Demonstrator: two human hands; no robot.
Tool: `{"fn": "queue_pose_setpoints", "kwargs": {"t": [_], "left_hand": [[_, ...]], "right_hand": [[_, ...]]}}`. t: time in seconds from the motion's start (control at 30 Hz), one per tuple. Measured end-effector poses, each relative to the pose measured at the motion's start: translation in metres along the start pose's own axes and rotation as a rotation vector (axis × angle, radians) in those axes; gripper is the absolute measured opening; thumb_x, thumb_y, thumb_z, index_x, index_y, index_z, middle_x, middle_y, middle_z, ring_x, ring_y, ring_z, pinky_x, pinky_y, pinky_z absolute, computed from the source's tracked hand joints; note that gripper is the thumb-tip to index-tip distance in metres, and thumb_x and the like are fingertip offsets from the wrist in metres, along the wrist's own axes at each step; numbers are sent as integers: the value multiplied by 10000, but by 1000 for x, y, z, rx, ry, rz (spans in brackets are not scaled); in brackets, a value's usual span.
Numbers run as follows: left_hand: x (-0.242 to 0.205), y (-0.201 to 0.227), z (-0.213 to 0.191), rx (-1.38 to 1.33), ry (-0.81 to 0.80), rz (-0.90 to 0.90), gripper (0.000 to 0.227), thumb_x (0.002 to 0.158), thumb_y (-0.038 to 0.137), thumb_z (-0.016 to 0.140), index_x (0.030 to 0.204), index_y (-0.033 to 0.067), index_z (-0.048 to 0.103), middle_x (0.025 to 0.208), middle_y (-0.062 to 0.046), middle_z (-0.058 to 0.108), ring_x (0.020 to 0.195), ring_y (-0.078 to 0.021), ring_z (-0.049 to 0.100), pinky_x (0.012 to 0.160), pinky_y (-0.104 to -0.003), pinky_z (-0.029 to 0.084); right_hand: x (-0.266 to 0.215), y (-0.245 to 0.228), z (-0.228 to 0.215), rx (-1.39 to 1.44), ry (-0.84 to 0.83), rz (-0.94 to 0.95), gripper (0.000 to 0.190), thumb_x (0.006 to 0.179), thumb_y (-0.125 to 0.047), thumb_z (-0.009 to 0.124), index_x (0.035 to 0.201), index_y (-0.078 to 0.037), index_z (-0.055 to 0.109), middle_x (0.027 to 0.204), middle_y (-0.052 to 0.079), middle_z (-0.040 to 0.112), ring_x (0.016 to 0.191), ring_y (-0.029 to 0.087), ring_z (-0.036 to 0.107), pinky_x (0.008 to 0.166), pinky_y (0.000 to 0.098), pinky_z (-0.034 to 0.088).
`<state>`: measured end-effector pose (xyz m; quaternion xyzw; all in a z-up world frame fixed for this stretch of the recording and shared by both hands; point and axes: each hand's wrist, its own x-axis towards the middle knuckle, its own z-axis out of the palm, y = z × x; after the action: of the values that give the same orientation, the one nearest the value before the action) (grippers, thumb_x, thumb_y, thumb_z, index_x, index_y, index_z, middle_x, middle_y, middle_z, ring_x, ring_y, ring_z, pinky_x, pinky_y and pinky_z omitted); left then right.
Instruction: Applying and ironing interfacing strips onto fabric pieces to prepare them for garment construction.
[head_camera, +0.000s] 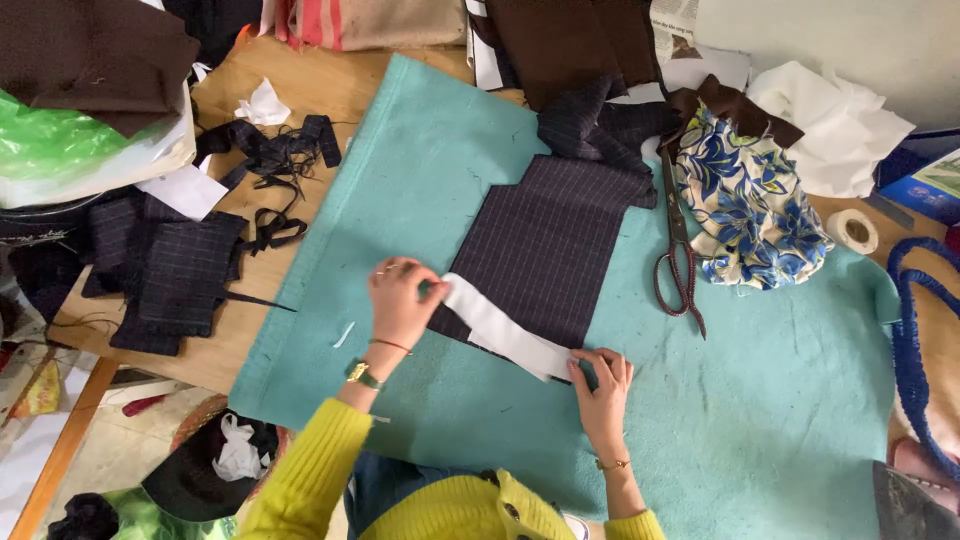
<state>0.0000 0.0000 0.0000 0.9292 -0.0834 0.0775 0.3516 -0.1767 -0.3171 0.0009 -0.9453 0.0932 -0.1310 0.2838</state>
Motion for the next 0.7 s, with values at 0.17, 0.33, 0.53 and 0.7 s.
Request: {"fn": "queue_pose_setpoints", "kwargs": {"t": [0.17,0.33,0.53,0.7], "left_hand": [[-1,-38,-53,111,-21,-69,207,891,464,727,867,261,758,982,31,751,1132,-275,628,983,-539,390],[-5,-106,-93,254,54,-77,227,942,423,724,906,201,753,897,-9,719,948,-272,637,909,-521,402],[-10,-73,-116,433,240,-158,310,972,288,738,1194,116,604,1247,-142,631,1248,-355,522,1039,-533,395],[-59,24,-29,156,-266,519,640,816,260,779,1407,171,550,1566,-77,442,1440,-391,404,1137,-705,290]], "right_hand": [[1,-2,0,0,34,-53,208,972,-254,702,1161,-180,748,1111,27,542,1101,230,504,1010,399,408],[2,-6,-4,18,25,-19,241,964,-257,707,1190,-178,735,1118,21,555,1129,240,503,1030,414,414],[-13,-39,-9,-145,24,-103,386,1038,-268,591,1422,-231,597,1355,117,520,1151,322,493,1050,514,377],[-43,-57,9,-506,22,-177,507,1018,-476,548,1502,-331,521,1634,118,327,1337,375,420,1000,519,373]]}}
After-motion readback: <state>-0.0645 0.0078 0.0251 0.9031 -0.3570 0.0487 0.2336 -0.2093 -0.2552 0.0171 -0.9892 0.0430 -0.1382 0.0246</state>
